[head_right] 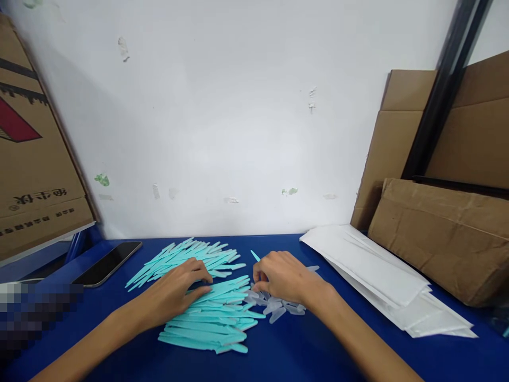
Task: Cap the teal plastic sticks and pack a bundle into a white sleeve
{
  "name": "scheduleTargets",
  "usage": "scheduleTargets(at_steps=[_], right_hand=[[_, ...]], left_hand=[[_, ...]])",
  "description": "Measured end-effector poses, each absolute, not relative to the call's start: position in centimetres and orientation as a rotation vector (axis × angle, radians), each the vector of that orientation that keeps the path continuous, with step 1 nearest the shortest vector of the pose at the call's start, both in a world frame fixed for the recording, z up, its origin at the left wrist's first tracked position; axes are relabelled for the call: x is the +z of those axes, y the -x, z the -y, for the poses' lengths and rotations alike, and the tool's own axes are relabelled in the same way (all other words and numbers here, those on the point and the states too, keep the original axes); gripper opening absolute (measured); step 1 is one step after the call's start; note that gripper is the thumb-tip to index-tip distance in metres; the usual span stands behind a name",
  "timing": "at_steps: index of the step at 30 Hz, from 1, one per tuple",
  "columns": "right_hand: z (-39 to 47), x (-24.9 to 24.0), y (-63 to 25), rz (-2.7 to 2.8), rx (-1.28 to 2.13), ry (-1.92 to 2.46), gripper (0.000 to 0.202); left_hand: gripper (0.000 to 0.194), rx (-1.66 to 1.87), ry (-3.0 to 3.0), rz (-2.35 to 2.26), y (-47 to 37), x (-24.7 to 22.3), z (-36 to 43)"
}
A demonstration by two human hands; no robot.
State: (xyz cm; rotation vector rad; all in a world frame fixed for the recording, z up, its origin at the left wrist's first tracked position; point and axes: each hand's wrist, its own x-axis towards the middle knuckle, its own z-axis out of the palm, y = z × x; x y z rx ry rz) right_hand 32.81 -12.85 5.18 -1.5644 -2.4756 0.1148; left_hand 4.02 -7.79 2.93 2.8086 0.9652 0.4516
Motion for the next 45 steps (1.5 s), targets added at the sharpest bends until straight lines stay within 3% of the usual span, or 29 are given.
scheduleTargets(at_steps=[10, 18, 29, 45], right_hand=[[13.3, 4.8, -32.2, 2.469, 0.091, 1.563, 0.008], [13.1, 5.1, -32.1, 2.499, -0.017, 1.512, 0.018], [13.1, 5.0, -31.4, 2.441, -0.215, 1.369, 0.022], [12.9, 4.5, -31.4, 2.244, -0.286, 1.232, 0.033]], left_hand=[[0.023, 0.400, -2.656, -1.062, -4.4, 2.8, 8.2], [0.019, 0.354, -2.661, -1.080, -4.4, 3.0, 7.9], [0.023, 0.668, -2.818, -1.119, -4.7, 2.8, 7.7], [0.032, 0.730, -2.918, -1.037, -4.8, 3.2, 8.5]])
